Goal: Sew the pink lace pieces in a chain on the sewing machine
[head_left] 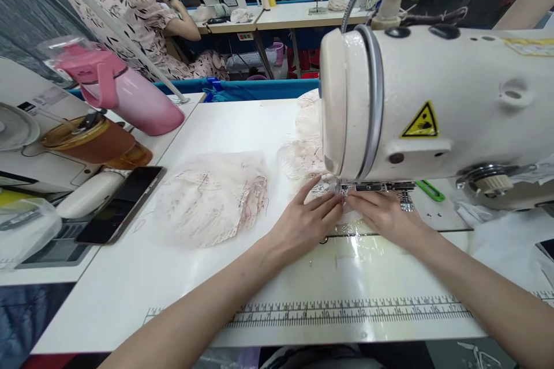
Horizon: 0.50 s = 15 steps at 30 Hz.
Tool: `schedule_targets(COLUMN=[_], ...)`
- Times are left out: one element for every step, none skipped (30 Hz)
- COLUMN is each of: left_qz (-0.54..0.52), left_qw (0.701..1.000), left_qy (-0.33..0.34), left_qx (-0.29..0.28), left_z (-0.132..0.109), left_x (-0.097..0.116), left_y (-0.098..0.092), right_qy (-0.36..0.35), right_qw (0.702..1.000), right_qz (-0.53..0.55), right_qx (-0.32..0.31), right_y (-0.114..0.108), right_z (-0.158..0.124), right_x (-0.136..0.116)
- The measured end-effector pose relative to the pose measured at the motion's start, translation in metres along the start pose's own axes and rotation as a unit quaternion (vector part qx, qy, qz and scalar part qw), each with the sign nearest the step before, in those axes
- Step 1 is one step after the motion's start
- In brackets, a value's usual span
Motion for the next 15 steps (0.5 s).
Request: schedule_targets(left_qz=[-0.002, -0.004, -0.005, -0.006, -0.006, -0.005, -0.004, -0.003, -0.001, 0.001, 0.002, 0.0, -0.005, -0.014, -0.023], left_qw=[1.0, 1.0, 1.0, 1.0, 1.0, 1.0, 1.0, 1.0, 1.0, 1.0, 0.999, 0.999, 0.999, 0.999, 0.998], left_qy=[-0.003, -0.007, -0.011, -0.014, -0.017, -0.021, -0.024, -0.026, -0.028, -0.029, -0.032, -0.036, -0.04, -0.045, -0.048], left_qx=[0.0, 0.0, 0.001, 0.001, 0.002, 0.004, 0.006, 0.006, 0.006, 0.006, 0.006, 0.007, 0.01, 0.014, 0.02], left_z=[0.0005, 0.0011, 0.0017, 0.0022, 0.0025, 0.0027, 0.0028, 0.0027, 0.0026, 0.0023, 0.002, 0.0016, 0.0012, 0.0007, 0.0002], left_x=[-0.001, -0.0021, -0.0031, -0.004, -0.0049, -0.0057, -0.0064, -0.0069, -0.0071, -0.0072, -0.0072, -0.0074, -0.0078, -0.0084, -0.0092], left_y=[-0.0014, -0.0027, -0.0037, -0.0045, -0.005, -0.0054, -0.0054, -0.0052, -0.0047, -0.0042, -0.0038, -0.0036, -0.0038, -0.0043, -0.0054], right_qy=[-0.007, -0.014, -0.019, -0.022, -0.024, -0.025, -0.027, -0.029, -0.03, -0.029, -0.025, -0.019, -0.013, -0.007, -0.002], right_qw=[1.0, 1.0, 0.999, 0.999, 0.998, 0.998, 0.998, 0.998, 0.998, 0.997, 0.997, 0.997, 0.997, 0.996, 0.995], right_qz=[0.011, 0.023, 0.033, 0.038, 0.041, 0.041, 0.041, 0.042, 0.044, 0.046, 0.049, 0.055, 0.064, 0.076, 0.091], right_qx=[-0.006, -0.012, -0.017, -0.022, -0.028, -0.034, -0.039, -0.042, -0.045, -0.046, -0.045, -0.044, -0.043, -0.044, -0.045], right_y=[0.002, 0.0038, 0.0052, 0.0065, 0.0076, 0.0085, 0.0092, 0.0095, 0.0097, 0.0097, 0.0093, 0.0088, 0.0081, 0.0075, 0.0068], right_z=[-0.0007, -0.001, -0.0011, -0.0009, -0.0006, -0.0003, -0.0001, 0.0002, 0.0004, 0.0008, 0.0013, 0.0019, 0.0028, 0.0037, 0.0046], right_x=[-0.001, -0.0019, -0.0027, -0.0033, -0.0039, -0.0046, -0.0055, -0.0066, -0.0075, -0.0081, -0.0083, -0.0082, -0.008, -0.0078, -0.0078])
Point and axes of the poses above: each hand's wrist, its own z-axis towards the middle knuckle, its own y-axis out of the palm, x = y × z, the point moved 6 cm from there along z, towards the middle knuckle, and after that the axes turned 1 degree about -z, right-handed, at the moved point
